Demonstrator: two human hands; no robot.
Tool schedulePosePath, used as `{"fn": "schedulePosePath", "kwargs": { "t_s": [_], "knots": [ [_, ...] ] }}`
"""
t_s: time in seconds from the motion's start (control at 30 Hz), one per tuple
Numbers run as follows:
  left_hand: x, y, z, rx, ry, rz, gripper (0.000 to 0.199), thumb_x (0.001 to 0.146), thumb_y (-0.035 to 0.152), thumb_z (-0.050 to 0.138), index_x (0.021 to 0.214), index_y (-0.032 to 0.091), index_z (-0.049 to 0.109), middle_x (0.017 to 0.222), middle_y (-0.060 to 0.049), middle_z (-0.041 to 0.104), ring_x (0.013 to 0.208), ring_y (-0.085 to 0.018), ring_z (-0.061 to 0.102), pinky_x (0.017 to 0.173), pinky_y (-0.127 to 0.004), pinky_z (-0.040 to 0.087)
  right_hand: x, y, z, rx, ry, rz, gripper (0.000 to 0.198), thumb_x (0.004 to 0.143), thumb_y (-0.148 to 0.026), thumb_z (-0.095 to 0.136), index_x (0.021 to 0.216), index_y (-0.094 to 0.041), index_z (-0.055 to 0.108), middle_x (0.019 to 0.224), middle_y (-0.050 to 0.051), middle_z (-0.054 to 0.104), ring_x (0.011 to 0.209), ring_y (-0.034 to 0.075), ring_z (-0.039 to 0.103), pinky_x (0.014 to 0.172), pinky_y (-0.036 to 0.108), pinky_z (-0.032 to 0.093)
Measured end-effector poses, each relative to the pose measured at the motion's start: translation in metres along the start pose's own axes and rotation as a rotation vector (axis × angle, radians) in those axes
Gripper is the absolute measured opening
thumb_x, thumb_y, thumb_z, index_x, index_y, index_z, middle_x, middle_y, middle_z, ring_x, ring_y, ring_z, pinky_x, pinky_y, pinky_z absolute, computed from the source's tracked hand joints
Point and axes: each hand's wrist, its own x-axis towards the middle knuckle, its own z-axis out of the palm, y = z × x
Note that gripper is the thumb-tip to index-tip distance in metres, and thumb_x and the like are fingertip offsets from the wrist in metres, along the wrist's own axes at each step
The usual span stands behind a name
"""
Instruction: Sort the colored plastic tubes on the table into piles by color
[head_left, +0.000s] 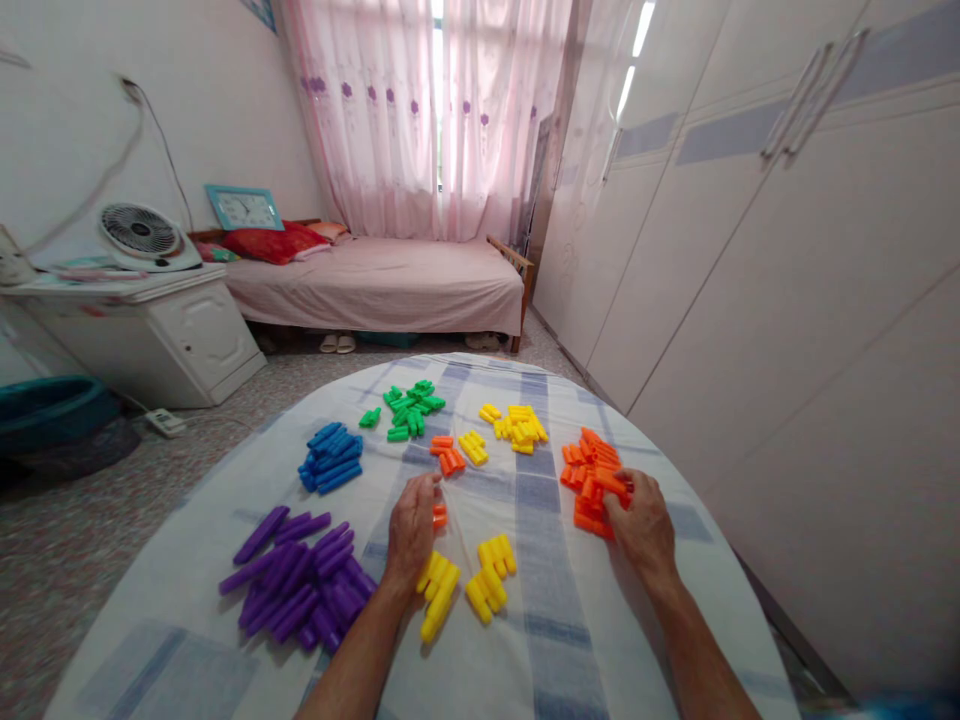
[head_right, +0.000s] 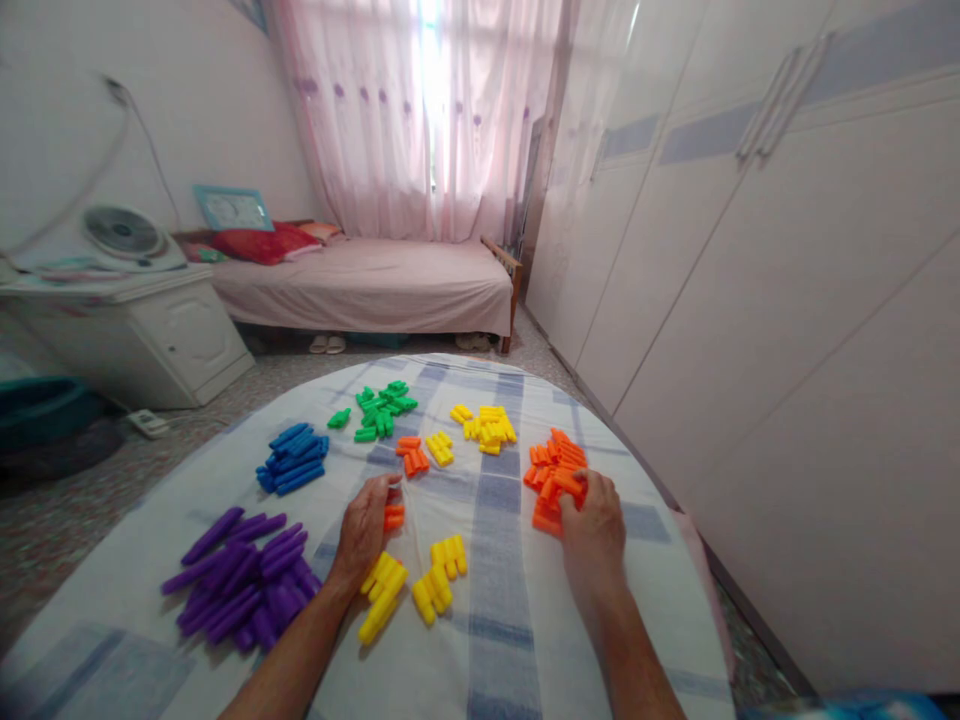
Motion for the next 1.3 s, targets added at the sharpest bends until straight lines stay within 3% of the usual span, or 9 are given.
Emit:
{"fn": "schedulePosePath", "kwargs": {
  "t_s": [0.13,0.27,0.4,0.5,0.67,0.77,0.87,1.07,1.3],
  "knots": [
    [0.0,0.0,0.001,0.006,-0.003,-0.006,0.047,0.09,0.053,0.033,0.102,0.018,0.063,0.088,-0.007,0.064,0.083,-0.02,0.064,0.056,-0.027,0.054,0.006,-0.001,0.0,-0.055,0.004,-0.028,0.028,0.077,-0.034,0.043,0.098,-0.019,0.054,0.1,0.01,0.057,0.094,0.025,0.053,0.084,0.039,0.043],
    [-0.001,0.001,0.001,0.006,0.008,-0.01,0.045,0.09,0.051,0.033,0.1,0.019,0.063,0.087,-0.006,0.063,0.08,-0.018,0.063,0.058,-0.027,0.053,0.006,0.004,-0.001,-0.116,-0.095,-0.111,0.028,0.079,-0.036,0.042,0.097,-0.02,0.057,0.101,0.01,0.06,0.094,0.026,0.053,0.083,0.04,0.043],
    [-0.001,0.002,0.002,0.017,0.006,0.017,0.043,0.092,0.048,0.032,0.1,0.02,0.063,0.089,-0.006,0.064,0.082,-0.018,0.062,0.063,-0.028,0.053,0.004,0.001,-0.006,-0.157,-0.094,-0.175,0.033,0.078,-0.037,0.044,0.104,-0.021,0.059,0.11,0.011,0.06,0.098,0.029,0.053,0.082,0.045,0.044],
    [0.0,0.002,0.001,0.029,0.032,0.056,0.041,0.092,0.045,0.032,0.099,0.02,0.064,0.092,-0.006,0.064,0.082,-0.017,0.062,0.071,-0.03,0.052,0.0,-0.026,-0.008,-0.042,-0.098,-0.263,0.033,0.079,-0.034,0.046,0.107,-0.021,0.058,0.113,0.01,0.06,0.104,0.028,0.053,0.09,0.046,0.042],
    [0.001,0.001,0.001,-0.001,0.052,0.055,0.041,0.093,0.045,0.031,0.102,0.02,0.062,0.096,-0.006,0.064,0.089,-0.019,0.061,0.08,-0.033,0.051,-0.025,-0.102,0.009,0.259,-0.464,-0.461,0.028,0.081,-0.021,0.051,0.108,-0.023,0.058,0.113,0.006,0.06,0.108,0.02,0.053,0.097,0.036,0.041],
    [0.002,0.001,0.001,0.003,0.06,0.085,0.04,0.094,0.044,0.03,0.102,0.02,0.06,0.1,-0.007,0.063,0.094,-0.02,0.06,0.085,-0.035,0.049,-0.041,-0.138,0.03,0.289,-0.614,-0.543,0.03,0.081,-0.016,0.054,0.11,-0.023,0.06,0.112,0.006,0.061,0.107,0.019,0.054,0.095,0.034,0.041],
    [0.004,0.001,0.0,0.026,0.088,0.114,0.04,0.094,0.043,0.029,0.101,0.019,0.06,0.103,-0.008,0.063,0.099,-0.021,0.059,0.09,-0.037,0.047,-0.049,-0.157,0.051,0.239,-0.698,-0.603,0.026,0.082,-0.017,0.055,0.107,-0.022,0.063,0.107,0.006,0.062,0.104,0.019,0.055,0.091,0.032,0.041],
    [0.005,-0.002,0.0,0.028,0.074,0.101,0.042,0.092,0.047,0.031,0.103,0.019,0.061,0.107,-0.009,0.063,0.102,-0.022,0.058,0.092,-0.038,0.046,-0.051,-0.16,0.069,0.144,-0.708,-0.601,0.015,0.08,-0.015,0.057,0.093,-0.02,0.064,0.098,0.004,0.062,0.092,0.016,0.055,0.083,0.028,0.041],
    [0.006,-0.007,0.002,-0.014,0.063,0.102,0.043,0.094,0.047,0.03,0.101,0.019,0.062,0.104,-0.008,0.064,0.1,-0.021,0.06,0.089,-0.036,0.048,-0.04,-0.14,0.047,0.199,-0.619,-0.513,0.016,0.082,-0.013,0.051,0.09,-0.021,0.063,0.093,0.003,0.063,0.091,0.016,0.056,0.082,0.026,0.042]
  ]
}}
